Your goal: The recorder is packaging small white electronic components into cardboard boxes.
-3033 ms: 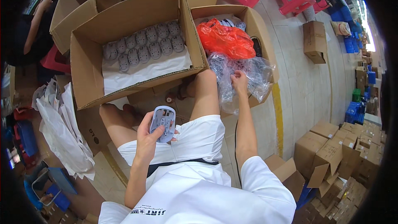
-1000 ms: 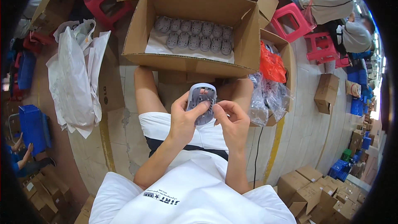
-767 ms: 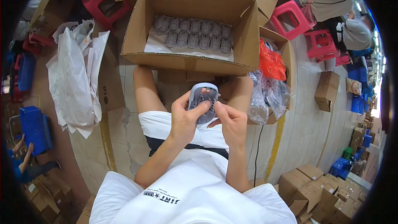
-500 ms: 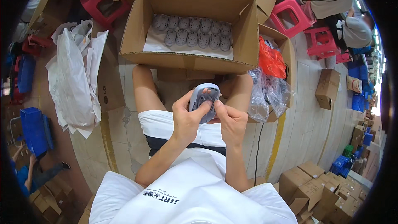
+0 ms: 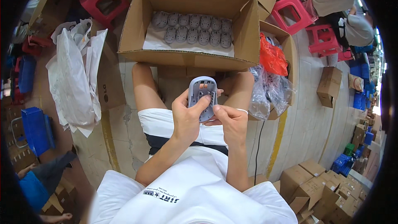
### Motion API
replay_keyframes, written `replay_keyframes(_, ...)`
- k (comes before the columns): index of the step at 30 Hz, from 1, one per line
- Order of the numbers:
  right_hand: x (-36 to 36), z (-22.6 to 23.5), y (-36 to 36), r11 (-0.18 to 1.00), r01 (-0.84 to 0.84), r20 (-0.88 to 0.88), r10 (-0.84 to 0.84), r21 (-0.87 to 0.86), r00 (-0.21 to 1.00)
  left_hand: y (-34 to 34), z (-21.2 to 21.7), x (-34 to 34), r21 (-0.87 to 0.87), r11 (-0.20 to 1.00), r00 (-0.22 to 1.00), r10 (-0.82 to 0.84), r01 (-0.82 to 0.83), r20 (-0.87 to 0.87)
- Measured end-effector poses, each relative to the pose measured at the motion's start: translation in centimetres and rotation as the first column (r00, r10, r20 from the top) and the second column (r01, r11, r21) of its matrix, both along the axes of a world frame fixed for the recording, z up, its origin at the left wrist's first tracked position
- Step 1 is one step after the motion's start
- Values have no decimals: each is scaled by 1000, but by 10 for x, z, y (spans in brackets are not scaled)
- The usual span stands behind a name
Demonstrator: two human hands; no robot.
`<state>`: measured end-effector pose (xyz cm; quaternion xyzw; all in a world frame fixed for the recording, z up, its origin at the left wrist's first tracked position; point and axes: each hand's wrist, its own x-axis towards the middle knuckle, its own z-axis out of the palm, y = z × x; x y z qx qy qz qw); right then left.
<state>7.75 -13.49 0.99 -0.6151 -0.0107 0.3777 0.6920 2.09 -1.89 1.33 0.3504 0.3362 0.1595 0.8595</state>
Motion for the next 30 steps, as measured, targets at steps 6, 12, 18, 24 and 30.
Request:
replay_keyframes(6,4,8,1,1000,-2,-15,2,-7,1000,4,-2,3,-6,999,996,-38,39,75)
replay_keyframes(12,12,5,7,997,78,-29,-77,3,997,8,-8,0,50,994,988,-107,102,111)
replay_keyframes(18,20,-14,2,999,-36,97,39,-32,994,8,-14,6,3,990,977,-142,143,157)
replay_keyframes(24,43,-24,22,995,44,-78,-38,86,996,30,-14,28,-68,979,949,-170,194,264)
replay_keyframes(30,85,-23,45,993,49,-91,-39,106,995,145,-17,109,412,896,985,-131,167,-115)
